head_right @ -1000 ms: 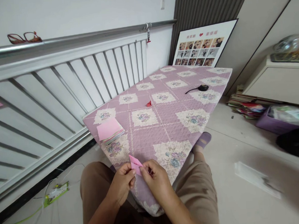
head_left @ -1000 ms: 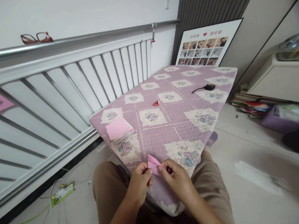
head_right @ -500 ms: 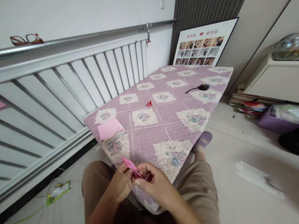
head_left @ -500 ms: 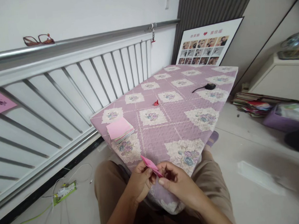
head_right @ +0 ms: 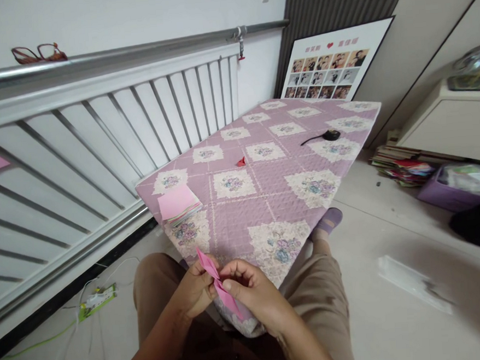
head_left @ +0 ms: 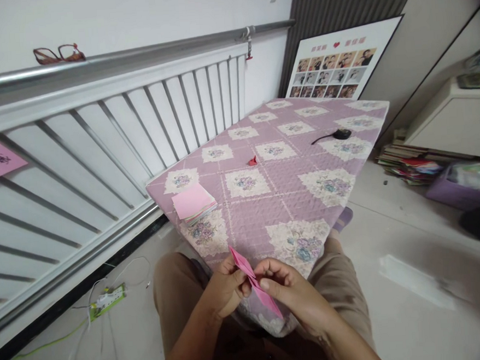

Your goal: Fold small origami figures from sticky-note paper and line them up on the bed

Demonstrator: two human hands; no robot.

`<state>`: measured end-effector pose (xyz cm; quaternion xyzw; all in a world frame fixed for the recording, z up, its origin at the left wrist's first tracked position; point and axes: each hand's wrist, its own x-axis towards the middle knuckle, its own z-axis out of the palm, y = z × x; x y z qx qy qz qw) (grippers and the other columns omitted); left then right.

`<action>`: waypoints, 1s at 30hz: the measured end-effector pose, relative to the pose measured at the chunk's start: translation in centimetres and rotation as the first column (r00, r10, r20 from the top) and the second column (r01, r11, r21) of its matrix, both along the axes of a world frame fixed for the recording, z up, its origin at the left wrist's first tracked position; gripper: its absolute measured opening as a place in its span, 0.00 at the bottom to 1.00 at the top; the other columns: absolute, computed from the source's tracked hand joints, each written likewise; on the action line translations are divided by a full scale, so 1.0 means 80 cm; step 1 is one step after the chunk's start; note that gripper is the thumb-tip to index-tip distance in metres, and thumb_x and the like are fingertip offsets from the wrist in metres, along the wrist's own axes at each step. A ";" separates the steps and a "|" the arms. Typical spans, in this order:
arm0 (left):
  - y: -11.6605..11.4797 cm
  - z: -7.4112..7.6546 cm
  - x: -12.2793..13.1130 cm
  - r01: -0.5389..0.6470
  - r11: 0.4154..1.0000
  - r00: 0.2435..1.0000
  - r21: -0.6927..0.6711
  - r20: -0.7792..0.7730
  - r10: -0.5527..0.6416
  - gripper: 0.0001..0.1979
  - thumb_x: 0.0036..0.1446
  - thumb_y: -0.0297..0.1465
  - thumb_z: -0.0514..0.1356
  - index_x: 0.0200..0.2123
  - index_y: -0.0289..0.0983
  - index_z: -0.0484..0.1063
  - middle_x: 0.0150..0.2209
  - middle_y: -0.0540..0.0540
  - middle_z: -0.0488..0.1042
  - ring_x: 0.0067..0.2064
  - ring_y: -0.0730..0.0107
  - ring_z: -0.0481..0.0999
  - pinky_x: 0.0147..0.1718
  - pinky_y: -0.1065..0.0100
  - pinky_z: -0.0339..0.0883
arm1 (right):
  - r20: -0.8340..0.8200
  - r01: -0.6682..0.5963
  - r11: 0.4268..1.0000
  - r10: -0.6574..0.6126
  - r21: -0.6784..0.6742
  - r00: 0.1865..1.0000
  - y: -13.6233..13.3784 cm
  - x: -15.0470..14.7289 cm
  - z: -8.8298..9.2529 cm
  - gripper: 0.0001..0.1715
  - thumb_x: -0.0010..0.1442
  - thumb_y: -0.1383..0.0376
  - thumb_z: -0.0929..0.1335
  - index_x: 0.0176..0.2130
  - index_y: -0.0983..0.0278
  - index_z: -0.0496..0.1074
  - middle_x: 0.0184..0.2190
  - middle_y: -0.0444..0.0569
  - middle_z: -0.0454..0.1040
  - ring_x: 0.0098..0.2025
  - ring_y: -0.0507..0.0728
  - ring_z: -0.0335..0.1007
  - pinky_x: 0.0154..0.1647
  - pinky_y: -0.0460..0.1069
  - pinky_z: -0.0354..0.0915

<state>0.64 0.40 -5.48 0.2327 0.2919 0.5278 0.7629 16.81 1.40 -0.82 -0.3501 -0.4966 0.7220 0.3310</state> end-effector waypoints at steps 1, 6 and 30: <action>0.000 0.000 -0.001 0.003 1.000 1.000 0.004 0.005 -0.003 0.18 0.43 0.35 0.72 0.31 0.34 0.69 0.21 0.54 0.69 0.19 0.82 0.66 0.18 0.79 0.55 | 0.006 0.008 1.000 -0.008 -0.003 1.000 0.000 0.000 0.000 0.16 0.54 0.54 0.71 0.36 0.63 0.70 0.30 0.44 0.70 0.33 0.52 0.65 0.37 0.48 0.59; 0.000 -0.002 -0.002 0.002 1.000 1.000 0.025 0.022 -0.002 0.17 0.43 0.34 0.72 0.31 0.34 0.69 0.20 0.55 0.68 0.17 0.83 0.64 0.18 0.80 0.54 | 0.066 0.044 0.998 -0.046 0.035 0.997 0.000 -0.001 0.002 0.14 0.56 0.54 0.69 0.33 0.63 0.70 0.28 0.43 0.69 0.31 0.50 0.61 0.33 0.45 0.58; 0.001 -0.002 0.008 -0.076 0.996 0.997 -0.054 -0.032 0.074 0.22 0.39 0.38 0.74 0.31 0.35 0.68 0.21 0.54 0.68 0.20 0.81 0.65 0.19 0.78 0.55 | 0.109 0.045 0.992 -0.058 0.119 0.992 -0.003 -0.011 0.006 0.16 0.47 0.55 0.74 0.28 0.62 0.67 0.25 0.41 0.66 0.28 0.50 0.61 0.31 0.46 0.59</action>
